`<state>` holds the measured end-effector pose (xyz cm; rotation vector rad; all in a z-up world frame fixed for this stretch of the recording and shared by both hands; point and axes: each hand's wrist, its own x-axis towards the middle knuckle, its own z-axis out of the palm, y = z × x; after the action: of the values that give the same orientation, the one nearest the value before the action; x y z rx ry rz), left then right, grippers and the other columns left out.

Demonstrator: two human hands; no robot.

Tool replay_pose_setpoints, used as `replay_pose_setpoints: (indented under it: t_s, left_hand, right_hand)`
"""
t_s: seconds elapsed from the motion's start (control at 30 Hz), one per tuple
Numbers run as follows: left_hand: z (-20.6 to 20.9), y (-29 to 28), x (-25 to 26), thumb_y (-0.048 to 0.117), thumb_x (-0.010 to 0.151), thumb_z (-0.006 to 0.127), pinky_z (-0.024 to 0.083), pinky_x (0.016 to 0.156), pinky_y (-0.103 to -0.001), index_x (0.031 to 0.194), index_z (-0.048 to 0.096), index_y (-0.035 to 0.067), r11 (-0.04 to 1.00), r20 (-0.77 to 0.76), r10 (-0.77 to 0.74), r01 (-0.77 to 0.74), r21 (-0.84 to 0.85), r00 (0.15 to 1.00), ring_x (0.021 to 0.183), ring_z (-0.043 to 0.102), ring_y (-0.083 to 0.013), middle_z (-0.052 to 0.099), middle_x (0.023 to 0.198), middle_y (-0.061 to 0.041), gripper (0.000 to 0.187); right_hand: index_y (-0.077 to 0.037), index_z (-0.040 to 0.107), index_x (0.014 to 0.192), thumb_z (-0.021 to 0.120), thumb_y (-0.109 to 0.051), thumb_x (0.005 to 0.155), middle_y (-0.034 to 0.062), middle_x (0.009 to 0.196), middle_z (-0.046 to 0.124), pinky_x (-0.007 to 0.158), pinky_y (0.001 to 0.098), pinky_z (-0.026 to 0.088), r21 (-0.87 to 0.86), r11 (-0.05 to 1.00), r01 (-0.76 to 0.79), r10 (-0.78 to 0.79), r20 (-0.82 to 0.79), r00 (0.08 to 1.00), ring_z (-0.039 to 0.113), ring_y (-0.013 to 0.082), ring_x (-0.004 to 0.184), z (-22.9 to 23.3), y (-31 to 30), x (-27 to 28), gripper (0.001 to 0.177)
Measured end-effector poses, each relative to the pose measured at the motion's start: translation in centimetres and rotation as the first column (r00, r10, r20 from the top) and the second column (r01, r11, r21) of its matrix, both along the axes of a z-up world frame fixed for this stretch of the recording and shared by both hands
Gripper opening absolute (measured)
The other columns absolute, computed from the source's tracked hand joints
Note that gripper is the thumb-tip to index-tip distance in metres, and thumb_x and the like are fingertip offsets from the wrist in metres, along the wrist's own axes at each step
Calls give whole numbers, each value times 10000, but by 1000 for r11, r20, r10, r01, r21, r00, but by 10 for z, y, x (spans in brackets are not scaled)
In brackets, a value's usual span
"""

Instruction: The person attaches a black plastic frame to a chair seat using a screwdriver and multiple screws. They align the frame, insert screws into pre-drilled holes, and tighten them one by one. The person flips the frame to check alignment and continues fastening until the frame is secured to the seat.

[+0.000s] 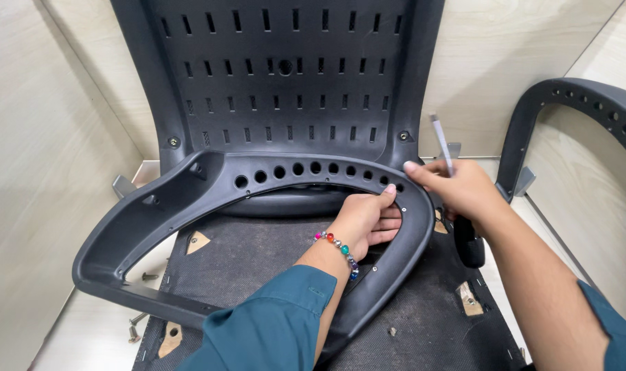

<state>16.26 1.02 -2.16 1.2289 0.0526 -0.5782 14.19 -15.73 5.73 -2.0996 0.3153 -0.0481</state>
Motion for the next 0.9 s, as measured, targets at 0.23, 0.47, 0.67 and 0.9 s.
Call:
replay_pose_setpoints:
  t_s: [0.23,0.47,0.67,0.9]
  left_hand:
    - [-5,-11,8,360,997,608,610,786,-376,1062,667,-37,999,35,41,-41,-1,999,882,729,-264,734,1020,-175,406]
    - [-6,-20,16,338,1010,599,598,740,-365,995,674,-48,996,31,81,-80,-35,996,796,716,-255,729,948,-171,393]
    - [-4,-23,16,348,1015,583,612,750,-358,1001,669,-20,994,46,104,-102,-39,994,810,732,-235,733,952,-141,379]
    - [-2,-20,15,375,1025,560,602,719,-363,933,681,-14,996,97,87,-89,13,991,759,722,-235,726,903,-134,418]
  right_hand:
    - [-175,250,1568,618,-73,890,155,985,597,588,361,498,368,923,110,-61,-142,988,539,183,672,14,-31,-34,777]
    - [-149,178,1537,548,-78,969,310,1222,667,737,332,589,521,851,63,-68,-9,998,706,220,879,-9,-49,-47,683]
    - [-153,422,1382,489,-194,1029,323,1136,700,605,219,582,787,580,211,-265,-62,962,677,205,717,-39,-79,-32,362]
    - [-93,510,1227,398,-314,1099,57,766,566,495,191,462,883,361,299,-399,-143,906,528,100,536,-47,-75,-39,279]
